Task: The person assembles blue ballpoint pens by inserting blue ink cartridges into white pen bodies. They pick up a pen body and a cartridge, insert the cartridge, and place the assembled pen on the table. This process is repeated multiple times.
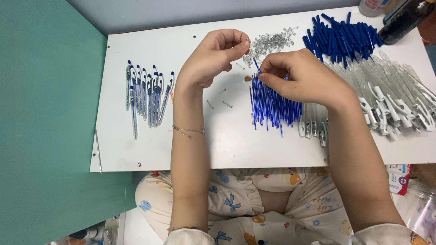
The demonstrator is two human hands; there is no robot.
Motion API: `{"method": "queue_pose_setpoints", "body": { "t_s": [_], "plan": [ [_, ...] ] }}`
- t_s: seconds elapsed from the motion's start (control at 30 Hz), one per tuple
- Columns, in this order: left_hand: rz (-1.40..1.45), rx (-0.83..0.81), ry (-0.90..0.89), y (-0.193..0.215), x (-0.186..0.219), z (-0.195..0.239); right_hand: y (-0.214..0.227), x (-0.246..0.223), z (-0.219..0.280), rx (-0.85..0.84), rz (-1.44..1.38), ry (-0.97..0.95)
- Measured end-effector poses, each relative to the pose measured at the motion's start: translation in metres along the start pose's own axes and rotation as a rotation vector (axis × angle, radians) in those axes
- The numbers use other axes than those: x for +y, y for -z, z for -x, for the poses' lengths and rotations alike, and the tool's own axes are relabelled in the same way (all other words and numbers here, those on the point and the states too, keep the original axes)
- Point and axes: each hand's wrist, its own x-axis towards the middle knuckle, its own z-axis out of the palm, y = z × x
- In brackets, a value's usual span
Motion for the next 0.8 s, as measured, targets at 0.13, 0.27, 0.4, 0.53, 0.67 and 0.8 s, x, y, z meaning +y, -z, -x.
{"method": "queue_pose_setpoints", "body": {
  "t_s": [0.13, 0.27, 0.4, 0.53, 0.67, 0.8],
  "plan": [
    [-0.020, -0.011, -0.020, -0.003, -0.003, -0.004, -0.001, 0.004, -0.001, 0.019, 0.046, 0.036],
    [0.030, -0.076, -0.102, -0.010, -0.012, -0.009, 0.003, 0.001, -0.001, 0.046, 0.013, 0.025],
    [-0.048, -0.123, -0.169, -0.023, -0.003, -0.005, 0.014, 0.006, 0.003, 0.113, -0.024, 0.024],
    [-0.213, -0.125, -0.633, -0.053, -0.014, -0.018, 0.030, 0.042, 0.017, 0.382, -0.160, 0.103],
    [-0.414, -0.369, -0.728, -0.093, -0.004, -0.011, 0.040, 0.062, 0.031, 0.610, -0.263, 0.239],
    [-0.794, -0.639, -0.684, -0.126, -0.026, -0.006, 0.037, 0.064, 0.030, 0.878, -0.098, 0.159]
  ]
}}
